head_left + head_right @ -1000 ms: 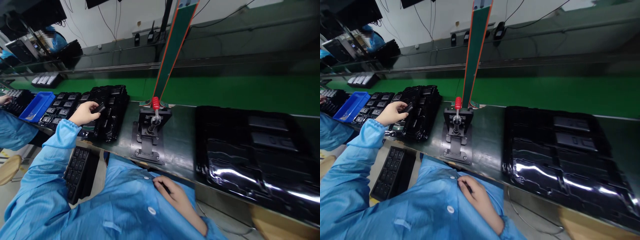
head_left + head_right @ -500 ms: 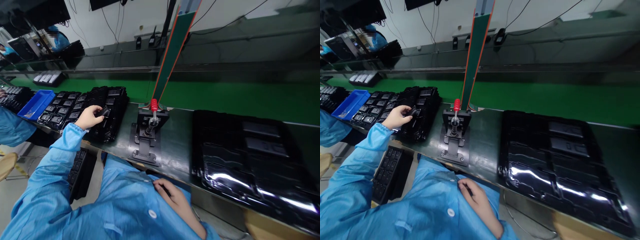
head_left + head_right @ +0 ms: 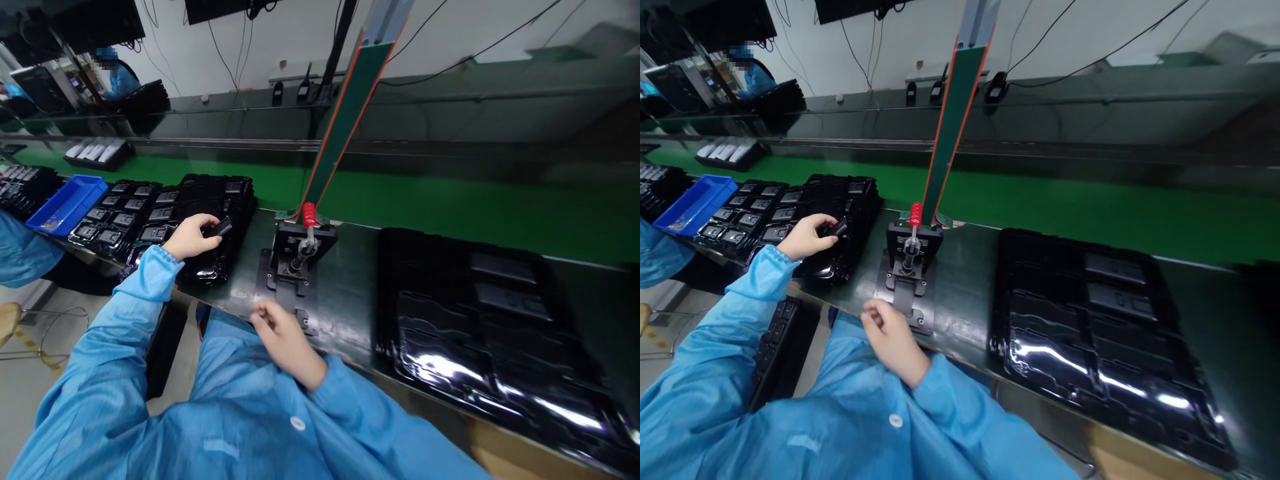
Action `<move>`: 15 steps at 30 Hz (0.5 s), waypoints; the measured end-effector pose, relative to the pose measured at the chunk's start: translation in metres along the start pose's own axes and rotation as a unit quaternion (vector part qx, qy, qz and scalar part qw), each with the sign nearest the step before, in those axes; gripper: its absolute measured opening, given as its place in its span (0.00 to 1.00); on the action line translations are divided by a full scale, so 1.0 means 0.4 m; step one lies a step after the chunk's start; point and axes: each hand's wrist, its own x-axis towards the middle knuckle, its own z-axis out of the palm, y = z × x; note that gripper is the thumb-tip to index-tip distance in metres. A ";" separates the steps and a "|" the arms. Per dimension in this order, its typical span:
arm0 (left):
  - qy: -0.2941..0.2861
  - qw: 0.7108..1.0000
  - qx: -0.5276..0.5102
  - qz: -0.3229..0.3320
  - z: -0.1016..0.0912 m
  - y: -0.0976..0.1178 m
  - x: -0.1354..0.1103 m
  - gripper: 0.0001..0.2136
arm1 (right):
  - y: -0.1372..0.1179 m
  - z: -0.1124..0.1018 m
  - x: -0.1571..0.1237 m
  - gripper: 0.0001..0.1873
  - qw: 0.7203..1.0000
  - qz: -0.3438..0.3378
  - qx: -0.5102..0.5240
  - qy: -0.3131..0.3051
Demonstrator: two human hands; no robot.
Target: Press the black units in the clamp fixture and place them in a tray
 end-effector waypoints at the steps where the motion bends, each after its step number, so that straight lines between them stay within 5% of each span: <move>1: 0.000 1.000 -0.002 0.001 0.002 0.000 0.002 0.21 | -0.012 0.021 0.047 0.12 1.000 0.008 0.027 0.009; 7: 0.007 0.999 -0.038 -0.019 0.010 -0.004 0.013 0.19 | -0.058 0.110 0.275 0.13 0.991 0.090 0.097 0.008; 15: 0.014 0.994 -0.107 -0.024 0.032 -0.008 0.035 0.19 | -0.038 0.156 0.330 0.14 0.993 0.090 0.076 0.024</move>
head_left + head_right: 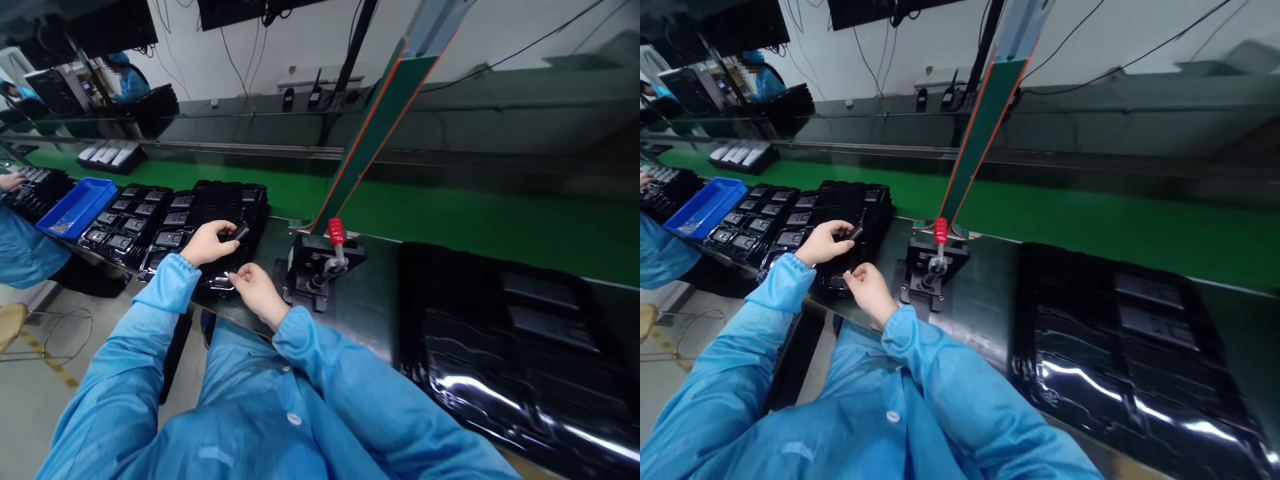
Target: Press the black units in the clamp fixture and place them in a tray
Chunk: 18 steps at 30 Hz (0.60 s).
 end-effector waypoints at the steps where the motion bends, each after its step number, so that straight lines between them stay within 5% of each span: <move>1: -0.003 1.000 -0.006 0.000 0.002 0.002 0.002 0.19 | 0.004 0.003 0.001 0.14 1.000 0.001 -0.005 0.010; 9: -0.026 0.999 -0.005 0.022 -0.002 0.009 0.017 0.18 | 0.001 0.020 0.007 0.16 0.997 0.007 -0.051 0.059; 18: -0.007 0.999 -0.038 0.028 0.000 -0.004 0.009 0.19 | -0.038 0.002 0.001 0.14 0.991 -0.037 -0.118 0.046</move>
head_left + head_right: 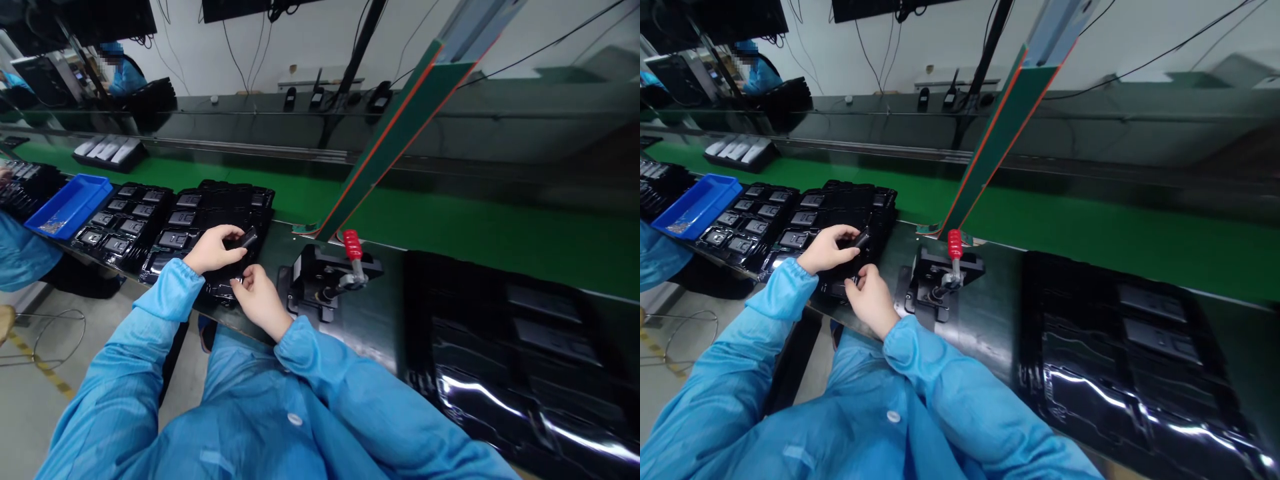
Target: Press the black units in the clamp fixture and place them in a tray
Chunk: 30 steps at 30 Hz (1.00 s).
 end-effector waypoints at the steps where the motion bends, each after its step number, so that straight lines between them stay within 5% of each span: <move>1: 0.003 1.000 -0.007 -0.003 0.000 -0.002 0.000 0.19 | -0.004 -0.003 -0.002 0.13 1.000 -0.009 -0.013 0.000; 7: 0.017 0.998 -0.058 -0.024 0.003 -0.014 -0.003 0.19 | -0.005 -0.003 -0.011 0.17 0.999 -0.035 0.001 0.010; 13: 0.015 0.997 -0.065 -0.029 0.012 -0.012 -0.008 0.18 | 0.002 0.010 -0.009 0.27 0.989 0.070 0.122 0.046; 18: 0.018 0.999 -0.037 -0.028 0.014 -0.005 -0.010 0.17 | -0.031 -0.003 -0.020 0.20 0.967 0.169 0.187 -0.046; 30: 0.027 0.996 -0.072 -0.040 0.003 -0.001 -0.009 0.19 | -0.103 -0.028 -0.003 0.08 0.954 0.152 0.211 -0.150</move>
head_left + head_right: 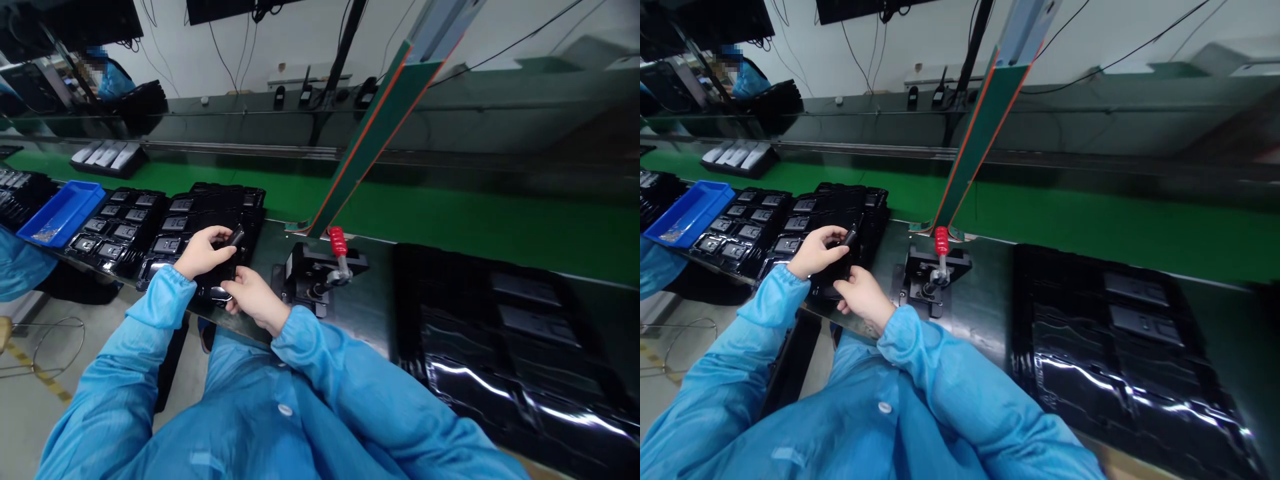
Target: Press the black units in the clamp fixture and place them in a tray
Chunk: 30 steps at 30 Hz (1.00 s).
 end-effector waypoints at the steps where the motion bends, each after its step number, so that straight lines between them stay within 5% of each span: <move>1: 0.001 1.000 -0.001 -0.001 0.000 0.001 0.000 0.19 | -0.001 0.003 -0.002 0.08 1.000 0.000 0.005 -0.003; 10: 0.006 1.000 -0.011 -0.002 0.004 0.006 0.001 0.20 | 0.026 0.029 0.005 0.15 0.988 0.006 0.151 -0.040; 30: 0.016 0.999 0.001 0.029 -0.030 0.081 0.000 0.22 | 0.076 0.014 0.049 0.23 0.968 -0.137 0.155 -0.145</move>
